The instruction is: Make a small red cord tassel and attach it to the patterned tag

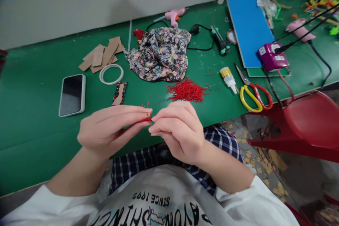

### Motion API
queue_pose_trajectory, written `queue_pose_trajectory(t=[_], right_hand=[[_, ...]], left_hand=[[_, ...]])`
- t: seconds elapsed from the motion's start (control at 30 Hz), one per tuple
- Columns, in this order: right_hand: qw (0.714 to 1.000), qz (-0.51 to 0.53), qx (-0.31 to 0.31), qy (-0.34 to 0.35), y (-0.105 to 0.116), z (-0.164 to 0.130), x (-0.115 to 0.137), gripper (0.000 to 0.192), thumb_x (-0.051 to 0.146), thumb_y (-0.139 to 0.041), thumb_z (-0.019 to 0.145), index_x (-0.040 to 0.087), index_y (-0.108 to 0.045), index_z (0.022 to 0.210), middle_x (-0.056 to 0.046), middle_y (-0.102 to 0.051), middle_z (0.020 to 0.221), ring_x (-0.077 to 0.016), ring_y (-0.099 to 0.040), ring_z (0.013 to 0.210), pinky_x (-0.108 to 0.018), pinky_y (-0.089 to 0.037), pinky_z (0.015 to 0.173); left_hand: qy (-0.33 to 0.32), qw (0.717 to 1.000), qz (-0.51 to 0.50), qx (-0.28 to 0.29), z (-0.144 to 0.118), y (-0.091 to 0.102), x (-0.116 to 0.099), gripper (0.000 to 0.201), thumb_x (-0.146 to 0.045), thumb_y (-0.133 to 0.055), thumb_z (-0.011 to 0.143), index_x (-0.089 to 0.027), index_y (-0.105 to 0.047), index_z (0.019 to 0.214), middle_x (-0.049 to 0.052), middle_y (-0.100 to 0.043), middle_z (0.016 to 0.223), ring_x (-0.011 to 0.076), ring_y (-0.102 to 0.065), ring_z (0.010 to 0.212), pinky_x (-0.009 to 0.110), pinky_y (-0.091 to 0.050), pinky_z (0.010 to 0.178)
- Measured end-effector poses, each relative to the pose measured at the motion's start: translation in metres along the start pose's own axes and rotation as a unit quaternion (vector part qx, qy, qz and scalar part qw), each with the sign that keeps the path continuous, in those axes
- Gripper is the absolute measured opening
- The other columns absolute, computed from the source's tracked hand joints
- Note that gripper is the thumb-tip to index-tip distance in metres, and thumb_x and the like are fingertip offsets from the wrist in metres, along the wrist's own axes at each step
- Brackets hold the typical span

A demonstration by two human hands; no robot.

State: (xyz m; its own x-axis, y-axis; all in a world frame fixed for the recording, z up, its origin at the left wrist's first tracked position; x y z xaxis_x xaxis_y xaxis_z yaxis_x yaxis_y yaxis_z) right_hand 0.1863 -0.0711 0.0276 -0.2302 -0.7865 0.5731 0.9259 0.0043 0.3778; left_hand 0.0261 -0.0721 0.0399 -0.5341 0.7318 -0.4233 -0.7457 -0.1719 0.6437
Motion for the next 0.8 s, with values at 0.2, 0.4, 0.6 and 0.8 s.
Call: queue_pose_trajectory(t=[0.2,0.4,0.6,0.8], right_hand=[[1.000,-0.014,0.013,0.021,0.000,0.001,0.004,0.009,0.012,-0.051,0.082,0.018,-0.058,0.083,-0.004,-0.063,0.080,-0.0132,-0.055,0.075,-0.031,-0.045,0.070],[1.000,-0.006,0.018,0.020,-0.001,0.001,0.005,0.011,0.011,-0.049,0.083,0.015,-0.058,0.080,-0.004,-0.062,0.077,-0.0129,-0.055,0.074,-0.030,-0.046,0.069],[1.000,0.003,-0.002,0.000,-0.001,-0.001,0.003,0.013,0.008,-0.054,0.077,0.017,-0.058,0.085,-0.003,-0.063,0.078,-0.0135,-0.056,0.073,-0.031,-0.047,0.068],[0.983,0.095,-0.013,-0.157,-0.001,-0.007,-0.003,0.008,0.021,-0.055,0.081,0.020,-0.060,0.088,-0.003,-0.063,0.074,-0.0135,-0.059,0.069,-0.027,-0.049,0.058]], left_hand=[[0.006,0.999,0.032,-0.029,-0.003,0.000,-0.004,0.010,-0.015,-0.068,0.073,-0.015,-0.067,0.083,0.003,-0.072,0.081,0.0114,-0.067,0.076,0.019,-0.055,0.073],[0.029,0.998,0.045,-0.045,-0.003,-0.002,-0.006,0.009,-0.014,-0.068,0.074,-0.015,-0.067,0.083,0.002,-0.072,0.080,0.0105,-0.067,0.075,0.018,-0.054,0.074],[0.002,0.996,0.072,-0.056,-0.006,0.003,-0.007,0.018,-0.013,-0.069,0.072,-0.015,-0.067,0.089,0.003,-0.071,0.088,0.0120,-0.066,0.080,0.021,-0.055,0.075],[-0.038,0.989,0.111,-0.091,-0.019,0.008,-0.005,0.032,-0.015,-0.069,0.073,-0.018,-0.063,0.104,0.004,-0.068,0.102,0.0162,-0.065,0.088,0.027,-0.056,0.079]])
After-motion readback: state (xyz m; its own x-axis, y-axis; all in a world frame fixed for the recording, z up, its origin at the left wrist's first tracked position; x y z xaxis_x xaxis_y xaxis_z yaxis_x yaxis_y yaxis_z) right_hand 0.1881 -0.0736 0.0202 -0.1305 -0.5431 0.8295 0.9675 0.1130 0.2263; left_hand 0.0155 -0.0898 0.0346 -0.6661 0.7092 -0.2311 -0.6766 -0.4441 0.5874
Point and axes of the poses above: each hand's wrist, its own z-axis towards the middle knuckle, its own y-axis out of the back of the hand, x = y × z, the point moved 3 cm from there along z, towards the middle knuckle
